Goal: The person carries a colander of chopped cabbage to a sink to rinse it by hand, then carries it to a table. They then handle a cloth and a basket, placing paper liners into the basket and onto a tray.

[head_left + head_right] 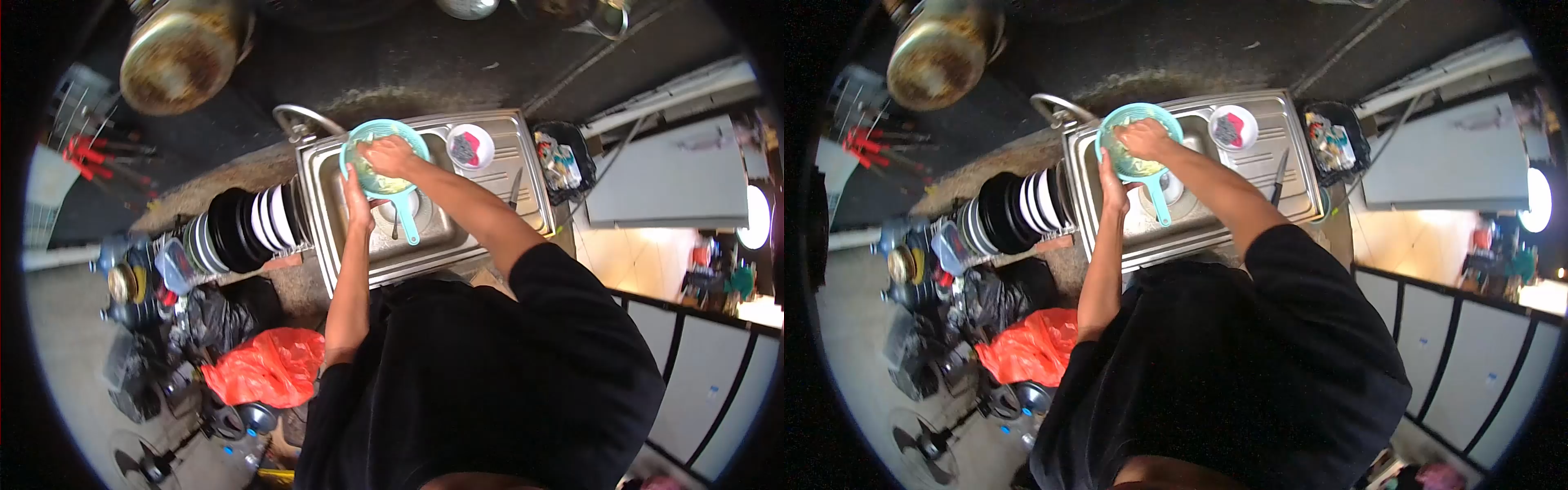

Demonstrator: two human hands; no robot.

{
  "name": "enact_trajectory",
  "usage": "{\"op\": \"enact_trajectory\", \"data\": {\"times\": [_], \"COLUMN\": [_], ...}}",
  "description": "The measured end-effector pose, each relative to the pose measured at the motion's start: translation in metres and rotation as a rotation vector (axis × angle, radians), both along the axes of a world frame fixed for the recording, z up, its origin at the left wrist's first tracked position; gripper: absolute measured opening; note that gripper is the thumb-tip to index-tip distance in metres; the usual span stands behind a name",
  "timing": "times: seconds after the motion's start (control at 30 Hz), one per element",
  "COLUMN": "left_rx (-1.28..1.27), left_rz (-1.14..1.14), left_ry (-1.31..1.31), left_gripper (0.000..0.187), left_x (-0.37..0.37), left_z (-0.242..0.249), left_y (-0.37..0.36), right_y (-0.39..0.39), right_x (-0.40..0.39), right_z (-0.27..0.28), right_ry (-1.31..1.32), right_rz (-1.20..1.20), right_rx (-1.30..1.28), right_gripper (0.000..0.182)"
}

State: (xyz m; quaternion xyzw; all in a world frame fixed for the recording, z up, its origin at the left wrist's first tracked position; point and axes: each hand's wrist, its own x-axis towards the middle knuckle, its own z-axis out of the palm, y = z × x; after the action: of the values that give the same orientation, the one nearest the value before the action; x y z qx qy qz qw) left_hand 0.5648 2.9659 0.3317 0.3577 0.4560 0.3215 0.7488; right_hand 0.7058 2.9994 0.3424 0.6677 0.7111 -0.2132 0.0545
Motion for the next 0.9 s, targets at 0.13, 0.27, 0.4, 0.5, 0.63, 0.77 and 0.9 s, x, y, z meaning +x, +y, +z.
{"op": "enact_trajectory", "data": {"times": [0.13,0.27,0.4,0.5,0.63,0.77,0.9], "left_rx": [-0.029,-0.059,0.015,-0.039,-0.066,-0.042,-0.02], "left_rz": [0.095,-0.044,0.121,0.074,0.058,0.117,0.08], "left_ry": [0.03,-0.012,0.178,0.11,0.125,0.128,0.056], "left_gripper": [0.078,0.079,0.076,0.075,0.075,0.079,0.072], "left_x": [0.002,-0.024,-0.012,-0.012,-0.01,-0.014,-0.023], "left_z": [-0.009,-0.026,-0.007,-0.015,-0.018,-0.015,-0.016], "left_y": [0.004,0.03,0.028,0.027,0.015,0.018,0.028], "right_y": [0.002,-0.02,-0.016,-0.011,-0.01,-0.014,-0.019], "right_x": [-0.009,-0.015,-0.016,-0.007,-0.009,-0.021,-0.021], "right_z": [-0.003,-0.001,0.003,-0.013,0.0,-0.002,0.003], "right_ry": [0.095,0.123,0.13,0.228,0.111,0.172,0.254], "right_rz": [-0.148,-0.002,0.026,0.046,-0.124,-0.237,0.002], "right_rx": [-0.174,0.204,0.141,0.226,0.213,0.141,0.217], "right_gripper": [0.05,0.071,0.076,0.067,0.038,0.05,0.077]}}
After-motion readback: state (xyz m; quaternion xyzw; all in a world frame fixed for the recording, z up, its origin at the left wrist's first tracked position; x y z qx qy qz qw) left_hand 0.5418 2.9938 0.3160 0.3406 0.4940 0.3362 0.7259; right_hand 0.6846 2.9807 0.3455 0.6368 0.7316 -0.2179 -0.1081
